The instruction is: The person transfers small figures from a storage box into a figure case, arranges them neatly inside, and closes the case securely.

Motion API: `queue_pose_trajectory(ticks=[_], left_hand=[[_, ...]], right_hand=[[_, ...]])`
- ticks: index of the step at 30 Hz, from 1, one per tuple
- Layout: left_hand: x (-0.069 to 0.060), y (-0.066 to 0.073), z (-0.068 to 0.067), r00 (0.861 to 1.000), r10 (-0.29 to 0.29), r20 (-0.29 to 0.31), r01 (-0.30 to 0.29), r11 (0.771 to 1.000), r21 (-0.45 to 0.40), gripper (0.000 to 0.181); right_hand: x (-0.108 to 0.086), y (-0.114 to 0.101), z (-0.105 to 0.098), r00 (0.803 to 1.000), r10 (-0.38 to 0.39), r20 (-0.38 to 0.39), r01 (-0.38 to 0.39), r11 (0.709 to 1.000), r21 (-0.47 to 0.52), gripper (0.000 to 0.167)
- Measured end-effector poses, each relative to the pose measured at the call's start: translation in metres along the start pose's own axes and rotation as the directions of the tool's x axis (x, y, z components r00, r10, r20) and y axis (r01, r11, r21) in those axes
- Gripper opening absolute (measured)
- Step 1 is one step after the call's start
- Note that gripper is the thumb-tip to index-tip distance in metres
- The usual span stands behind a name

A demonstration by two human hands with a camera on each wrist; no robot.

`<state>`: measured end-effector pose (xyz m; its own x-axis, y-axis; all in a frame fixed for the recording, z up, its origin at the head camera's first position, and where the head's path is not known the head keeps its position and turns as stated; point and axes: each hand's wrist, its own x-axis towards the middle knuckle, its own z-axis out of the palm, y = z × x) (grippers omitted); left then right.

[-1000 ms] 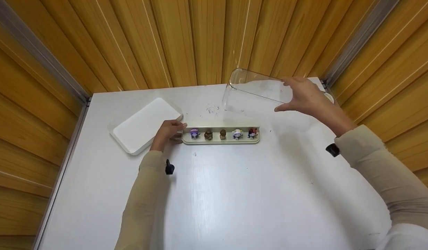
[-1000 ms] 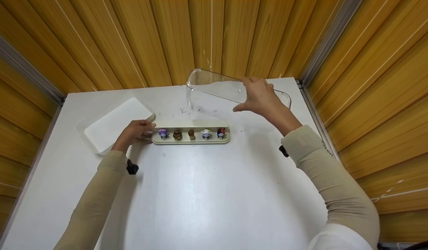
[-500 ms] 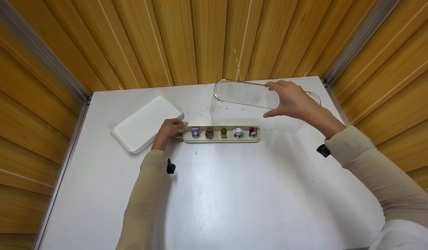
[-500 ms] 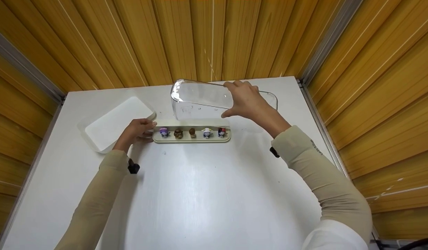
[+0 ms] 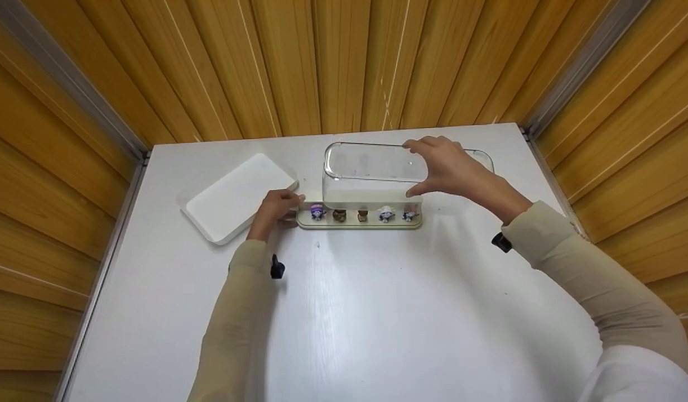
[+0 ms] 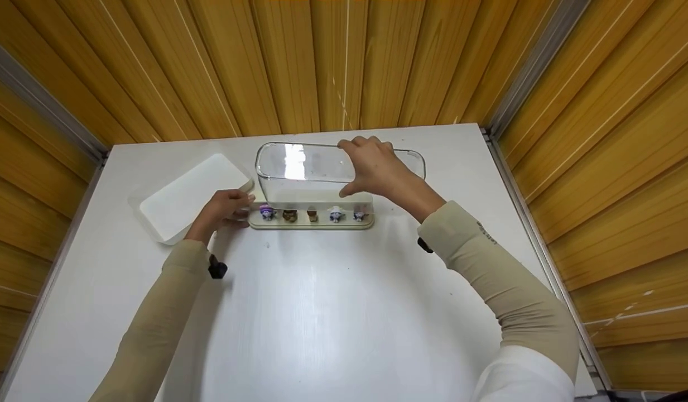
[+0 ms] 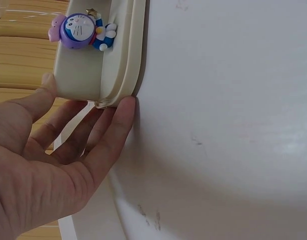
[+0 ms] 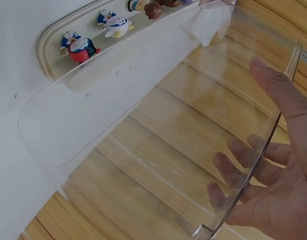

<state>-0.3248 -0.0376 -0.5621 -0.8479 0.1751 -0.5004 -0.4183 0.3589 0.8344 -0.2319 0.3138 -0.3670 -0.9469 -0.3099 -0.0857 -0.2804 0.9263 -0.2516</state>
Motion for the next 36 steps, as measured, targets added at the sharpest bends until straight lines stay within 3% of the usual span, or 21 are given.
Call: queue_pose_trajectory(ticks=[8,16,25,32,36], left_hand=[[0.002,-0.002,0.001,1.0,0.012,0.025,-0.011,0.999,-0.039,0.033],[0.0,-0.004,0.003,1.0,0.03,0.004,-0.03,0.998,-0.054,0.03],[-0.004,-0.003,0.002,0.999,0.036,0.011,-0.035,0.996,-0.076,0.021],[-0.007,-0.007,-0.005,0.994,0.077,0.072,-0.073,0.996,-0.058,0.034],[-0.009,-0.01,-0.009,0.991,0.103,0.084,-0.094,0.991,-0.099,0.039]], right_hand=[[0.012,-0.011,0.009,0.999,-0.031,0.035,0.031,0.999,-0.009,0.096],[0.023,-0.02,0.018,0.997,-0.051,0.05,0.052,0.999,-0.014,0.096],[0.032,-0.023,0.033,0.996,-0.091,0.028,0.091,0.996,0.002,0.095],[0.038,-0.026,0.042,0.996,-0.076,0.051,0.075,0.997,0.013,0.096],[0.04,-0.026,0.045,0.997,-0.066,0.048,0.065,0.998,0.013,0.096]])
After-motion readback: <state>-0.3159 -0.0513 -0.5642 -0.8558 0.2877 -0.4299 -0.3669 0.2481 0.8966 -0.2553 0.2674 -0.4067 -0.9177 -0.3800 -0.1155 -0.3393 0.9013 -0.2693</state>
